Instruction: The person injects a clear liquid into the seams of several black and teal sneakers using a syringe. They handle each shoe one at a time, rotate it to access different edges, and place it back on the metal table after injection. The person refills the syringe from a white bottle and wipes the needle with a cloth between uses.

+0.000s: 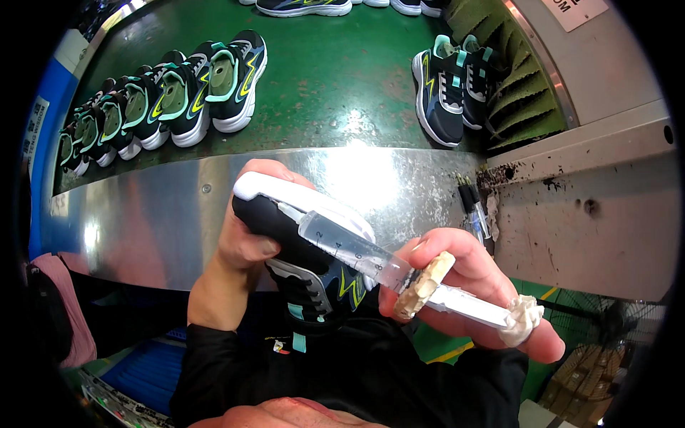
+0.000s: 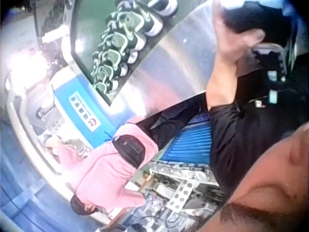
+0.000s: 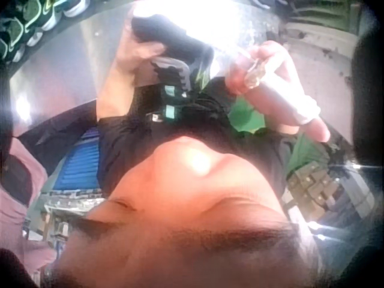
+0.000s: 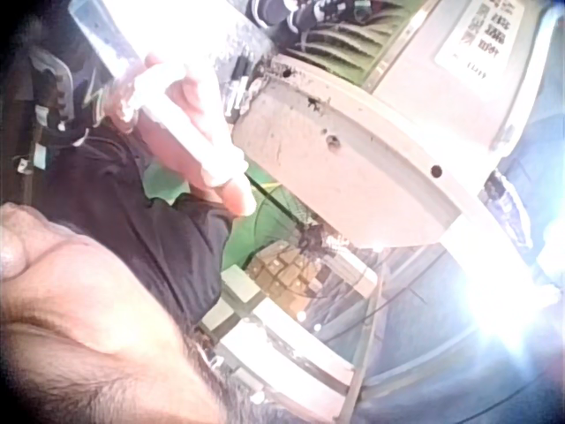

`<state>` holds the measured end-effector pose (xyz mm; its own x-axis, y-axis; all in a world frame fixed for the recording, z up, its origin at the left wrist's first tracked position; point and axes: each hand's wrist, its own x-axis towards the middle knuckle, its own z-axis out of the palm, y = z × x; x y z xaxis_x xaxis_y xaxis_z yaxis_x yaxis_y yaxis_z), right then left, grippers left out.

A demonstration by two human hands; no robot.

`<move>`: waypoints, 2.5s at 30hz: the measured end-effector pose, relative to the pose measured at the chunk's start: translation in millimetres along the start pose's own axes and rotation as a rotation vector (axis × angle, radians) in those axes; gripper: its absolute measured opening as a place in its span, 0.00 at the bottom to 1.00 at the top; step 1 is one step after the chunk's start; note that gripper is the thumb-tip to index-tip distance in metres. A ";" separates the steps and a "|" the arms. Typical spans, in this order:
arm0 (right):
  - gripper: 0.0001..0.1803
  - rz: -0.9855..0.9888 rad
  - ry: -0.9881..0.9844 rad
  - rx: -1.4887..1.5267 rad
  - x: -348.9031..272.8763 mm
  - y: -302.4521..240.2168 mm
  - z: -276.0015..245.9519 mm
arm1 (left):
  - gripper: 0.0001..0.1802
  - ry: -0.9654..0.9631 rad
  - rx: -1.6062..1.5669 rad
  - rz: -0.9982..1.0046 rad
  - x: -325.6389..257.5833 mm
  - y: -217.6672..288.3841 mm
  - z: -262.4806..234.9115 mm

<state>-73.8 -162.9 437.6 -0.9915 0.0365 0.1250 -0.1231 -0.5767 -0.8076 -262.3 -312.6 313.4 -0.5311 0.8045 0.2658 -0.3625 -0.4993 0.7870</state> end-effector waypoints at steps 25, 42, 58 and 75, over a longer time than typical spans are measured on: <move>0.69 -0.179 -0.013 0.251 -33.7 40.7 -47.4 | 0.41 0.083 -0.065 -0.260 6.3 -3.2 -12.8; 0.57 -0.135 0.115 0.188 -49.5 55.1 -62.6 | 0.33 0.234 -0.520 -0.237 5.3 -13.6 -15.5; 0.59 -0.157 0.095 0.111 -70.3 75.3 -73.1 | 0.31 0.170 -0.544 -0.214 9.6 -17.5 -40.3; 0.63 -0.143 -0.014 0.066 -117.3 87.3 -76.5 | 0.25 0.291 -0.560 -0.331 15.0 -23.7 -75.3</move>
<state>28.5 -155.1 308.4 -0.9634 0.1106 0.2442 -0.2590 -0.6190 -0.7415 -319.4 -313.0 256.8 -0.4795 0.8631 -0.1584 -0.8377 -0.3964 0.3757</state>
